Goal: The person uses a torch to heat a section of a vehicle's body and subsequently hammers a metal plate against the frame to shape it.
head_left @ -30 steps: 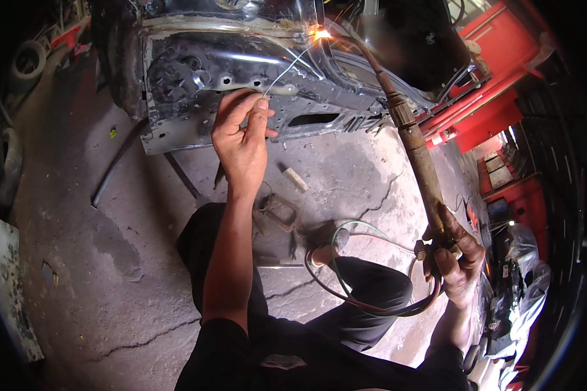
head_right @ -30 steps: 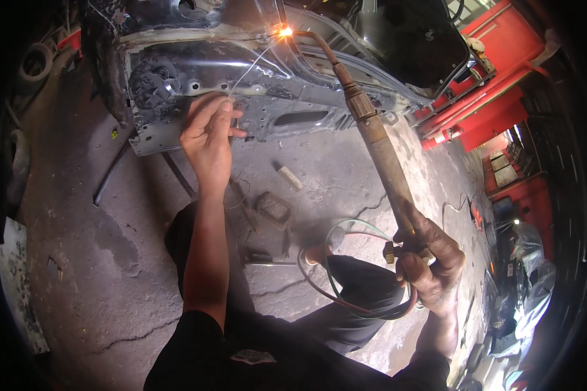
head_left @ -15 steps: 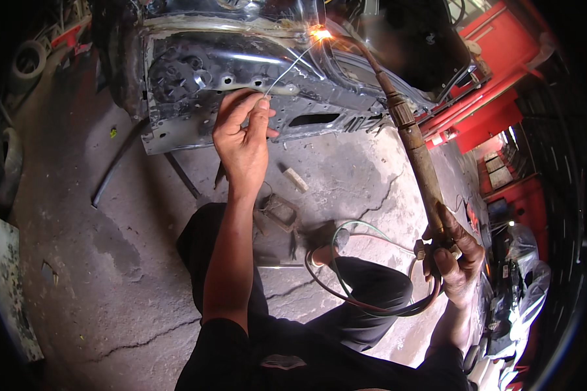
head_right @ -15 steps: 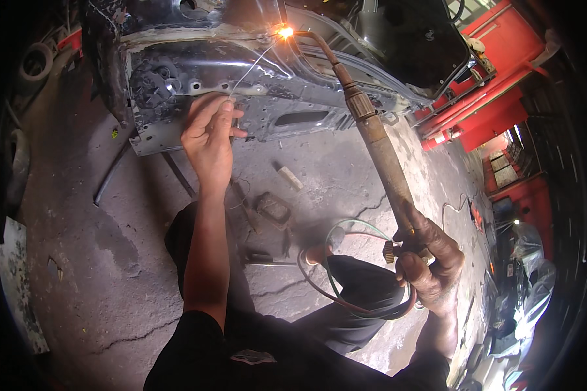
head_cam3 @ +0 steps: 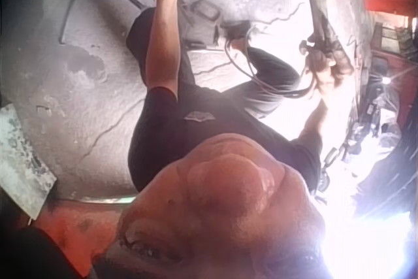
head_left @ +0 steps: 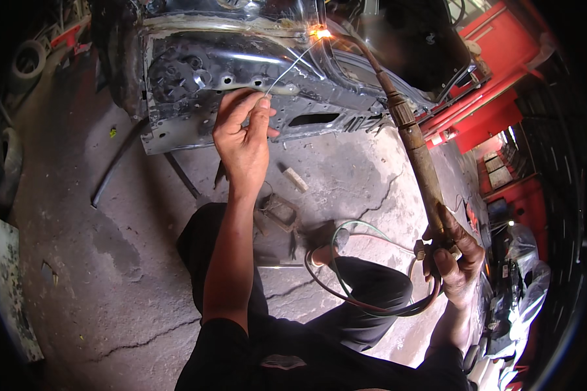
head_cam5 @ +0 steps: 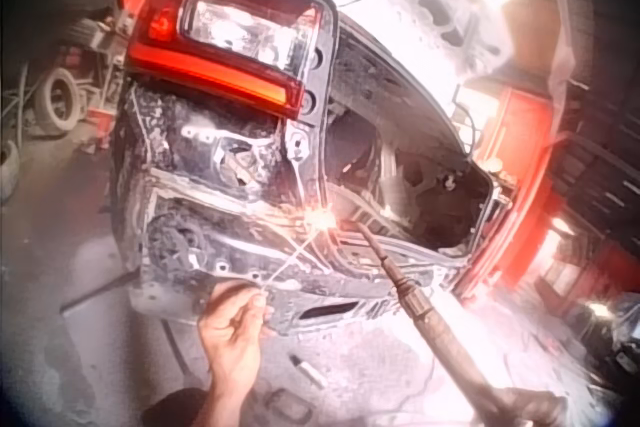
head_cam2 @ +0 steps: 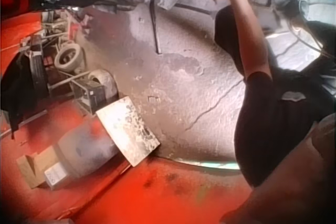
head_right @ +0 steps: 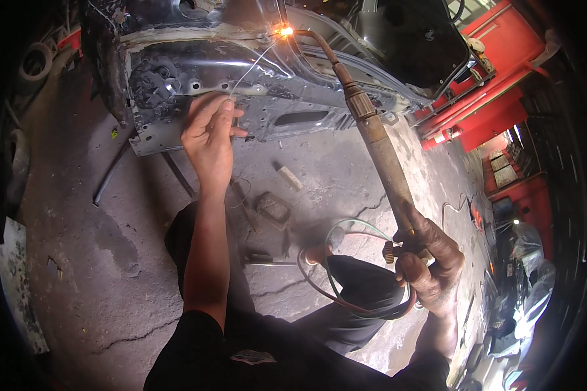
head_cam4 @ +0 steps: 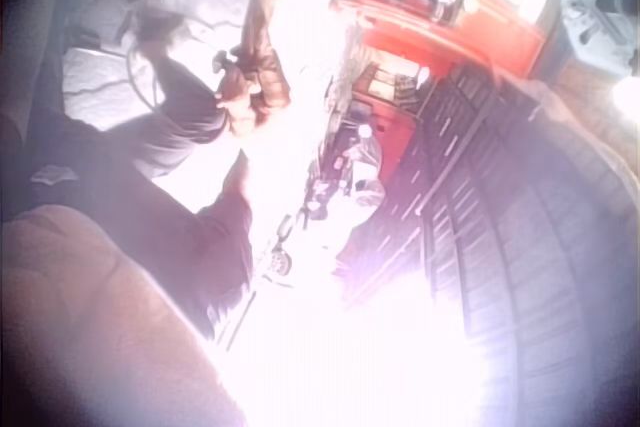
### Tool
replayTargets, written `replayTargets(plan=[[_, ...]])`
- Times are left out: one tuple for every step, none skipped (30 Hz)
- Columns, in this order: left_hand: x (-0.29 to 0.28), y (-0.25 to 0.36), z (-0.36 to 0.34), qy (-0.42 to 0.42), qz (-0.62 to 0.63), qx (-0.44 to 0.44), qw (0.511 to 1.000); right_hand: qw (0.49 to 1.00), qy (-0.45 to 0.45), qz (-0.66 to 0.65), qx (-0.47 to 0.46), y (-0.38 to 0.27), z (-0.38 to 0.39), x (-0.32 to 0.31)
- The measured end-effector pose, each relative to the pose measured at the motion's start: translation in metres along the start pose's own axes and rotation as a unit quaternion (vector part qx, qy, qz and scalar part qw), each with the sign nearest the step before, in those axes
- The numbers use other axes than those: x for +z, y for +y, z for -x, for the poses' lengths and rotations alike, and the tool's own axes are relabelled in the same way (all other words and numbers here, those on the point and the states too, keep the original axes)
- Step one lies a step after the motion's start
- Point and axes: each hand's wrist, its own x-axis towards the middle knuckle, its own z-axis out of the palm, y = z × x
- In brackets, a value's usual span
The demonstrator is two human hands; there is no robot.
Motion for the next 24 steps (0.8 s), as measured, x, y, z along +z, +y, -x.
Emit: replayTargets(plan=[[0.0000, -0.0002, -0.0001, -0.001, -0.003, 0.001, 1.000, 1.000, 0.000, 0.000, 0.000, -0.0002, 0.0000, 0.0001], [-0.0001, -0.0003, -0.0001, -0.001, -0.003, 0.001, 1.000, 1.000, 0.000, 0.003, 0.002, -0.0007, 0.0000, 0.0002], [0.0000, -0.0002, -0.0001, 0.000, -0.003, 0.002, 1.000, 1.000, 0.000, 0.005, 0.003, -0.0012, 0.0000, 0.0002], [0.0000, 0.0000, -0.0002, 0.000, -0.003, 0.003, 1.000, 1.000, 0.000, 0.005, 0.003, -0.0009, 0.0005, 0.0001], [-0.0001, 0.0003, -0.0002, 0.000, -0.003, 0.003, 1.000, 1.000, 0.004, 0.005, 0.006, -0.0002, 0.0016, -0.0002], [0.0001, 0.0002, 0.0000, 0.000, -0.002, 0.001, 1.000, 1.000, 0.010, 0.005, 0.009, 0.0005, 0.0023, -0.0005], [0.0003, 0.0001, 0.0003, 0.000, 0.000, 0.000, 1.000, 1.000, 0.010, 0.005, 0.009, 0.0009, 0.0023, -0.0005], [0.0004, 0.0002, 0.0004, 0.001, 0.000, 0.000, 1.000, 1.000, 0.010, 0.000, 0.013, 0.0011, 0.0024, -0.0005], [0.0004, 0.0008, 0.0004, 0.000, -0.001, -0.001, 1.000, 1.000, 0.010, -0.005, 0.017, 0.0012, 0.0024, -0.0005], [0.0004, 0.0011, 0.0003, 0.000, -0.001, -0.002, 1.000, 1.000, 0.010, -0.005, 0.017, 0.0015, 0.0027, -0.0011], [0.0005, 0.0011, 0.0002, 0.000, -0.001, -0.001, 1.000, 1.000, 0.008, 0.001, 0.018, 0.0018, 0.0031, -0.0020], [0.0003, 0.0010, 0.0000, 0.001, -0.002, -0.003, 1.000, 1.000, 0.007, 0.006, 0.018, 0.0021, 0.0033, -0.0023], [0.0001, 0.0009, -0.0002, 0.002, -0.002, -0.004, 1.000, 1.000, 0.006, 0.006, 0.018, 0.0018, 0.0028, -0.0016], [0.0000, 0.0005, -0.0004, 0.002, -0.002, -0.004, 1.000, 1.000, 0.006, 0.007, 0.011, 0.0013, 0.0019, -0.0003], [0.0000, -0.0004, -0.0005, 0.003, 0.000, -0.004, 1.000, 1.000, 0.005, 0.009, 0.004, 0.0009, 0.0012, 0.0006], [0.0000, -0.0008, -0.0005, 0.004, 0.002, -0.005, 1.000, 1.000, 0.005, 0.009, 0.004, 0.0001, 0.0007, 0.0009], [0.0000, -0.0004, -0.0005, 0.005, 0.002, -0.005, 1.000, 1.000, 0.002, 0.005, 0.006, -0.0009, 0.0003, 0.0012], [0.0001, 0.0003, -0.0006, 0.005, 0.003, -0.005, 1.000, 1.000, -0.002, 0.001, 0.007, -0.0018, 0.0001, 0.0013], [0.0000, 0.0007, -0.0007, 0.005, 0.004, -0.005, 1.000, 1.000, -0.002, 0.001, 0.007, -0.0024, 0.0000, 0.0011], [-0.0001, 0.0009, -0.0008, 0.005, 0.004, -0.005, 1.000, 1.000, -0.003, 0.008, 0.008, -0.0030, -0.0001, 0.0009], [0.0002, 0.0004, -0.0006, 0.005, 0.001, -0.003, 1.000, 1.000, -0.003, 0.016, 0.010, -0.0030, 0.0000, 0.0007], [0.0006, 0.0000, -0.0004, 0.005, -0.001, -0.002, 1.000, 1.000, -0.003, 0.016, 0.010, -0.0026, 0.0001, 0.0013], [0.0011, -0.0005, -0.0001, 0.005, -0.001, -0.002, 1.000, 1.000, 0.002, 0.013, 0.008, -0.0019, 0.0003, 0.0025], [0.0012, 0.0000, -0.0004, 0.005, -0.002, -0.003, 1.000, 1.000, 0.006, 0.010, 0.005, -0.0013, 0.0004, 0.0034]])
